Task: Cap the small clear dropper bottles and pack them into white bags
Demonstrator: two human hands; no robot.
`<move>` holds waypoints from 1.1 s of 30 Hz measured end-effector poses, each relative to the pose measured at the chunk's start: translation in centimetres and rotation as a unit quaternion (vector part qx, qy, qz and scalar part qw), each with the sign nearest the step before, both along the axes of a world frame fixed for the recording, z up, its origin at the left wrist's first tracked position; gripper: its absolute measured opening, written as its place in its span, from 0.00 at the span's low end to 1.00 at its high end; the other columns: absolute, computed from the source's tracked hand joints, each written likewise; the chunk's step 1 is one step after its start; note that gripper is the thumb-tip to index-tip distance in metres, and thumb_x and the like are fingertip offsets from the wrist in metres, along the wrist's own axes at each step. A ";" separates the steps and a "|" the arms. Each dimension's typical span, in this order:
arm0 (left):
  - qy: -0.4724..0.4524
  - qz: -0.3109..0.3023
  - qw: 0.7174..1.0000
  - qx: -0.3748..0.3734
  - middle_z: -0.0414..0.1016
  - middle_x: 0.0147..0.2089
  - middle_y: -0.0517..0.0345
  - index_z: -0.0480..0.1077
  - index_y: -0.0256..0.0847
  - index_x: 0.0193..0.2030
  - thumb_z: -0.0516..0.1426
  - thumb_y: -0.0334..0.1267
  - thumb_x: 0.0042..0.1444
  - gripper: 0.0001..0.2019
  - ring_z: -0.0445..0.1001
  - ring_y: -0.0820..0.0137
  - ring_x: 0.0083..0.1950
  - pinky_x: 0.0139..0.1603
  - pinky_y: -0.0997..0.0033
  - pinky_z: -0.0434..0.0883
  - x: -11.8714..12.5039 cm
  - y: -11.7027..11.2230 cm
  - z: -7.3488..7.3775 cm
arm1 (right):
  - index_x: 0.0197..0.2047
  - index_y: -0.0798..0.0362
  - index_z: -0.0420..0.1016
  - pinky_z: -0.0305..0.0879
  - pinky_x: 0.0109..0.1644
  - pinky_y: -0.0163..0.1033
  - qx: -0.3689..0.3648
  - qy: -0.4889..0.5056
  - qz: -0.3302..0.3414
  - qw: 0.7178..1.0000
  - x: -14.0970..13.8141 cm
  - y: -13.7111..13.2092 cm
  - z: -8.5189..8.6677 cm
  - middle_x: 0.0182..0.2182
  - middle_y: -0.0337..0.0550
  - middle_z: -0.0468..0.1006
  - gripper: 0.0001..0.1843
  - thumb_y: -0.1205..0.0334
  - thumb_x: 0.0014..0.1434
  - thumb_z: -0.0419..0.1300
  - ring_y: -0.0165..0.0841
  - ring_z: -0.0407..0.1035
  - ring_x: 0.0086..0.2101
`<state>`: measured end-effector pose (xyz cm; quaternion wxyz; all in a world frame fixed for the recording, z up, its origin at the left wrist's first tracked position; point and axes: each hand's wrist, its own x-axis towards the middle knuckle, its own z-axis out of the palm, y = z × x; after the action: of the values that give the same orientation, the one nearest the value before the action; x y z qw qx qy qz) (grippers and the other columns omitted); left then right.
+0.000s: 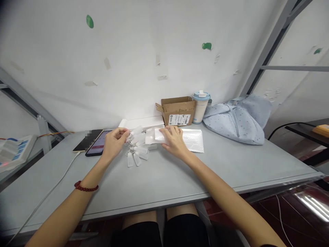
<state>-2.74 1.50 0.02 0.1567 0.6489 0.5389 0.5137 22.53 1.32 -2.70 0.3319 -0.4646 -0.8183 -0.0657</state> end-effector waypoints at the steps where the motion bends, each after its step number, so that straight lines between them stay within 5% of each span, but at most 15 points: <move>1: -0.011 -0.009 1.000 0.003 0.71 0.26 0.60 0.70 0.37 0.32 0.56 0.44 0.51 0.11 0.67 0.75 0.24 0.28 0.76 0.64 0.2 -0.3 0.1 | 0.53 0.50 0.63 0.50 0.51 0.49 -0.003 -0.001 -0.003 1.000 0.0 0.0 0.0 0.50 0.52 0.66 0.26 0.65 0.50 0.59 0.45 0.57 0.50; 11: 0.008 -0.088 0.996 0.019 0.73 0.28 0.59 0.71 0.38 0.30 0.56 0.39 0.53 0.07 0.68 0.74 0.28 0.28 0.76 0.66 2.4 -1.9 -0.2 | 0.54 0.50 0.62 0.50 0.52 0.49 -0.007 -0.010 -0.011 1.000 -0.2 -0.3 0.0 0.50 0.51 0.65 0.25 0.64 0.51 0.59 0.45 0.56 0.51; 17: 0.069 -0.190 0.979 0.012 0.76 0.38 0.56 0.75 0.42 0.40 0.55 0.38 0.54 0.10 0.69 0.72 0.34 0.31 0.75 0.67 3.3 -2.7 -0.3 | 0.54 0.51 0.63 0.51 0.51 0.49 0.002 -0.012 -0.002 1.000 -0.5 -0.6 0.1 0.49 0.51 0.65 0.25 0.63 0.52 0.59 0.44 0.57 0.50; 19: 0.054 -0.173 0.983 0.002 0.77 0.39 0.56 0.76 0.43 0.40 0.54 0.39 0.54 0.11 0.70 0.72 0.35 0.32 0.75 0.67 3.2 -2.6 0.0 | 0.54 0.52 0.63 0.51 0.51 0.49 0.005 -0.008 -0.005 1.000 -0.3 -0.5 0.1 0.49 0.51 0.65 0.25 0.63 0.52 0.59 0.44 0.57 0.50; 25: 0.025 0.006 0.998 -0.051 0.79 0.35 0.53 0.75 0.38 0.33 0.54 0.39 0.48 0.11 0.74 0.65 0.39 0.41 0.69 0.68 -0.2 -0.3 1.0 | 0.54 0.49 0.62 0.51 0.50 0.50 0.000 0.013 -0.022 1.000 0.2 0.0 0.2 0.49 0.51 0.65 0.24 0.61 0.53 0.58 0.45 0.57 0.49; 33: 0.167 -0.081 0.954 -0.236 0.78 0.31 0.55 0.75 0.39 0.28 0.59 0.44 0.40 0.11 0.74 0.63 0.34 0.34 0.69 0.67 -3.0 0.6 1.4 | 0.53 0.49 0.63 0.51 0.50 0.49 -0.009 0.010 -0.022 1.000 0.1 -0.1 0.2 0.49 0.51 0.65 0.24 0.61 0.52 0.58 0.45 0.57 0.49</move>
<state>-5.77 2.06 1.44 0.2542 0.7111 0.6092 0.2419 22.67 1.26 -2.51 0.3341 -0.4860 -0.8053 -0.0609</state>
